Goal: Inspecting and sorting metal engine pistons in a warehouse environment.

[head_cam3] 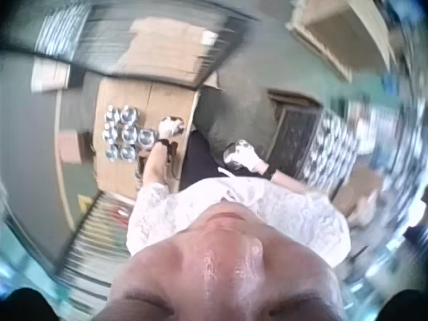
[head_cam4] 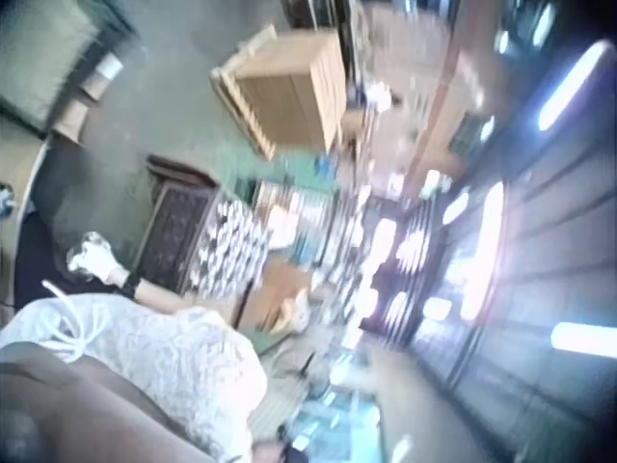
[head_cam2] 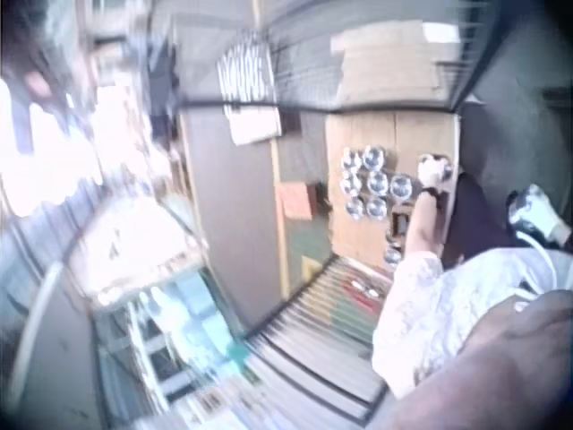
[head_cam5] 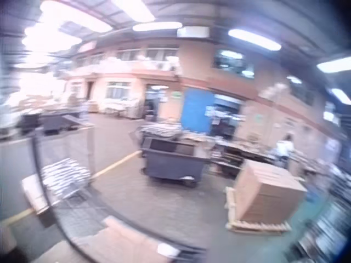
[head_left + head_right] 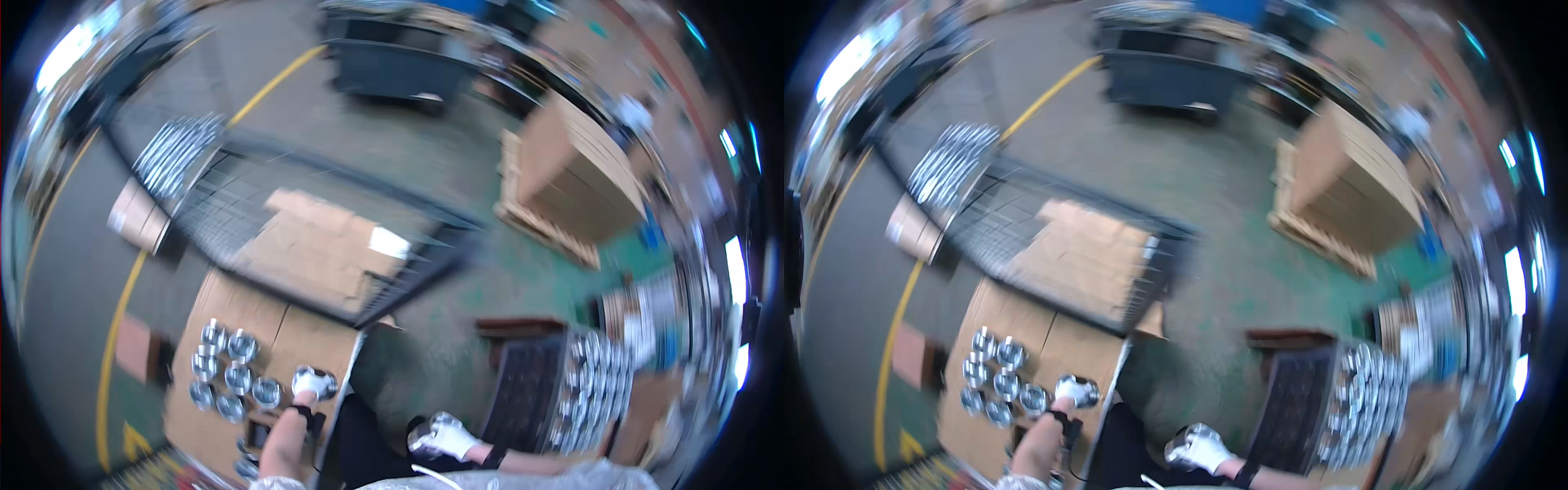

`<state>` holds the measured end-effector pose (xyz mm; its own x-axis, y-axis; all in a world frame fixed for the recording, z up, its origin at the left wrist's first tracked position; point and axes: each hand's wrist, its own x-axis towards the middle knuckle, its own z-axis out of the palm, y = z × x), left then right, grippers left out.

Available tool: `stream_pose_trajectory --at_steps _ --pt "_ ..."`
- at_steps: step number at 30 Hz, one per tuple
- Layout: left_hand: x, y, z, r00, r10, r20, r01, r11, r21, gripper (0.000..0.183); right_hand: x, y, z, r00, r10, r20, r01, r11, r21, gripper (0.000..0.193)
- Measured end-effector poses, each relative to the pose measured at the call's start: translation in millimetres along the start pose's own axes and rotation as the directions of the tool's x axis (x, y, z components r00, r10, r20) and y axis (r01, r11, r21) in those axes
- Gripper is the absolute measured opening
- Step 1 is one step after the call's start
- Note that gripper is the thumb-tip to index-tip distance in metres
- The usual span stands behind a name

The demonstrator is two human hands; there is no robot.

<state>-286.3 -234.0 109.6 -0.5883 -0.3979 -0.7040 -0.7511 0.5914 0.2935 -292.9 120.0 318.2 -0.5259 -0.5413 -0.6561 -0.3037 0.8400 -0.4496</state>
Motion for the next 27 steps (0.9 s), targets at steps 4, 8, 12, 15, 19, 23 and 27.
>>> stream_pose_trajectory --at_steps 4,8,12,15,19,23,27 --pt "-111 111 8 0.981 0.174 0.085 -0.152 0.965 -0.213 0.043 -67 50 -11 0.945 0.197 -0.263 -0.129 0.958 0.255 0.049" --pt "-95 88 68 0.974 0.15 0.169 -0.058 0.888 -0.455 0.041 -127 73 -33 0.83 0.26 -0.493 0.005 0.881 0.473 0.044" --pt "-172 195 65 0.622 0.698 0.354 -0.677 0.252 0.691 0.05 -204 110 -47 0.605 0.341 -0.72 0.178 0.823 0.539 0.045" --pt "-132 238 97 0.819 0.519 0.245 -0.566 0.799 0.202 0.065 -270 140 -86 0.569 0.375 -0.732 0.293 0.74 0.606 0.042" --pt "-179 337 116 0.414 0.835 0.363 -0.819 0.167 0.55 0.068 -363 183 -113 0.28 0.477 -0.833 0.296 0.783 0.547 0.037" --pt "-201 464 137 0.131 0.89 0.436 -0.93 -0.042 0.365 0.085 -443 208 -126 -0.069 0.605 -0.794 0.332 0.764 0.553 0.036" --pt "-339 627 176 -0.193 0.776 0.601 -0.879 -0.408 0.244 0.058 -500 226 -113 -0.361 0.631 -0.687 0.308 0.776 0.551 0.028"
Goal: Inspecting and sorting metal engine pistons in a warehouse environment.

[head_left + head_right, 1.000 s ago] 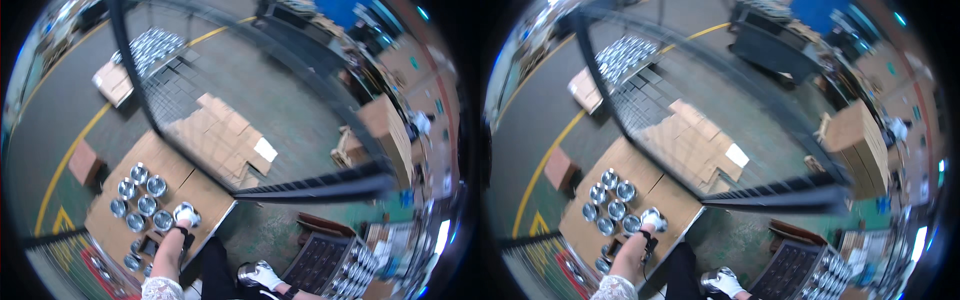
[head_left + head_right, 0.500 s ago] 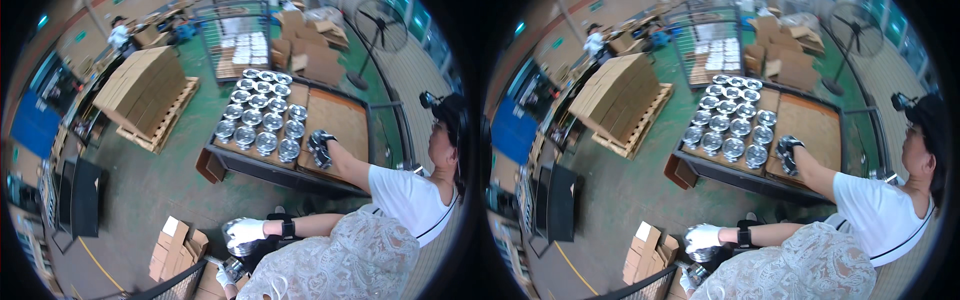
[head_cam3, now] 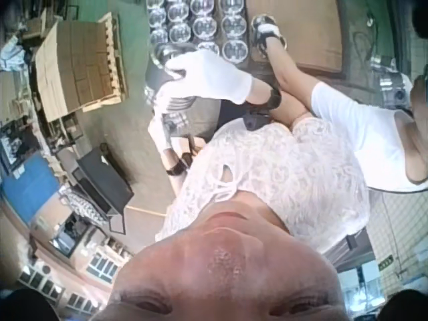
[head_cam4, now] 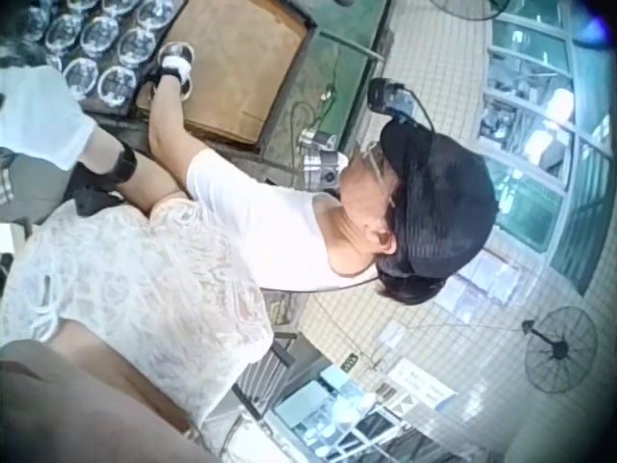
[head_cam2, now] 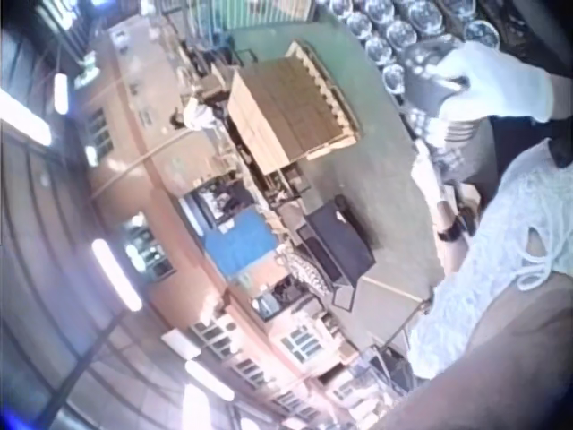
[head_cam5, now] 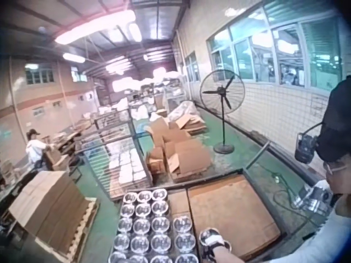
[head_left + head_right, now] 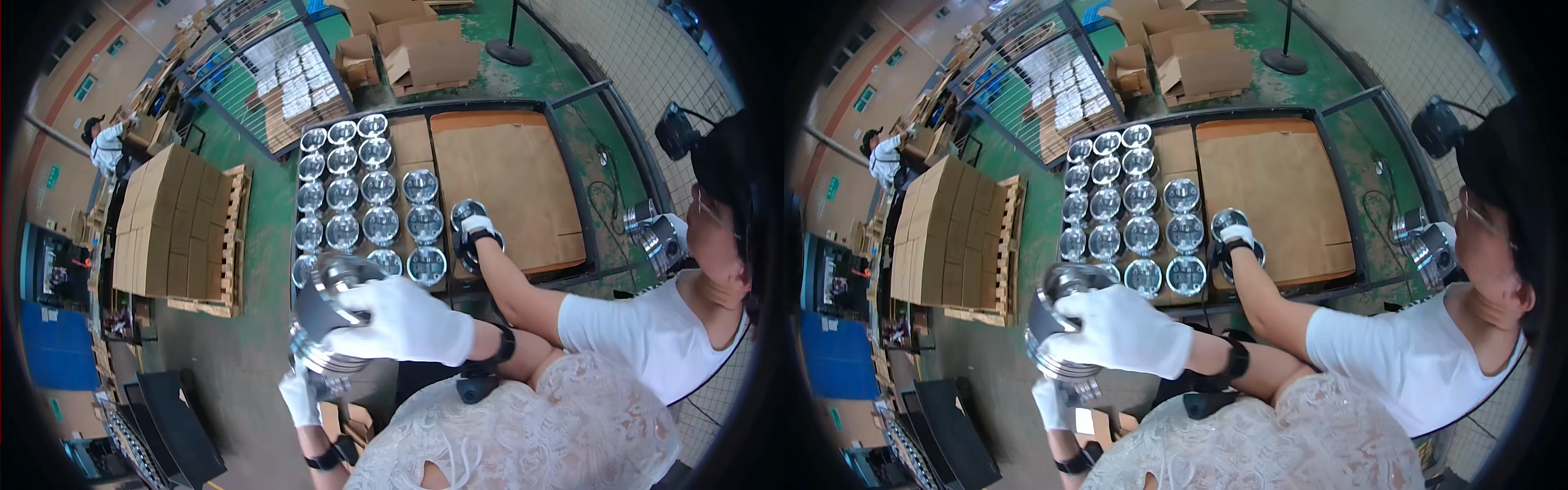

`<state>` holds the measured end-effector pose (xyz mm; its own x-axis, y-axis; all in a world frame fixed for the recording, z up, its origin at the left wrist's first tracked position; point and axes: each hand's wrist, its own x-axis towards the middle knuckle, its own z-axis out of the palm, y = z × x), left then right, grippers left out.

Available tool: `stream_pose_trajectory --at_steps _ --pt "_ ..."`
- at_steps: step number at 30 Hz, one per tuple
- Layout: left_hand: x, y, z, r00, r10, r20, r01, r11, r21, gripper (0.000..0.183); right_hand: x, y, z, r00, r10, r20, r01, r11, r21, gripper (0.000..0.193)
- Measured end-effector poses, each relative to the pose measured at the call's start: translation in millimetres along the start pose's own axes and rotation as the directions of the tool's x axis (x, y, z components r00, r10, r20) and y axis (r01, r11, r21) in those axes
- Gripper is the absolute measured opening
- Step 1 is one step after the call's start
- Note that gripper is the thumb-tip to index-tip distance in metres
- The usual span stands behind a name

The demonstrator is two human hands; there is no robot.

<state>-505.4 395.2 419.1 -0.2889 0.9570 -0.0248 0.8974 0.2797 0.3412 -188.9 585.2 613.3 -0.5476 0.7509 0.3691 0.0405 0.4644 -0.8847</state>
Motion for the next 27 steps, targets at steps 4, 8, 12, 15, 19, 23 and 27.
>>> stream_pose_trajectory --at_steps 4,8,12,15,19,23,27 --pt "178 78 -47 0.818 0.569 -0.085 -0.536 0.807 0.248 0.053 16 -4 -42 0.903 0.429 -0.017 -0.409 0.872 0.268 0.029" --pt "324 204 -31 0.925 0.317 0.208 -0.176 0.845 -0.505 0.022 20 -22 -68 0.685 0.569 -0.456 -0.414 0.818 0.4 0.024" --pt "430 297 41 0.765 0.544 0.344 -0.473 0.837 -0.274 0.047 30 -23 -76 0.503 0.487 -0.714 -0.304 0.873 0.382 0.012" --pt "484 341 121 0.64 0.645 0.418 -0.648 0.745 -0.157 0.039 52 -13 -82 0.328 0.45 -0.831 -0.305 0.883 0.358 0.008" --pt "524 367 236 0.571 0.711 0.409 -0.732 0.667 -0.137 0.031 98 -4 -107 0.112 0.572 -0.813 -0.461 0.754 0.467 0.009" --pt "534 368 301 0.587 0.649 0.485 -0.747 0.665 0.014 0.024 144 7 -138 0.053 0.585 -0.81 -0.73 0.576 0.368 0.007" --pt "529 344 325 0.609 0.613 0.504 -0.686 0.726 -0.054 0.022 187 27 -159 0.089 0.607 -0.79 -0.825 0.49 0.284 0.017"
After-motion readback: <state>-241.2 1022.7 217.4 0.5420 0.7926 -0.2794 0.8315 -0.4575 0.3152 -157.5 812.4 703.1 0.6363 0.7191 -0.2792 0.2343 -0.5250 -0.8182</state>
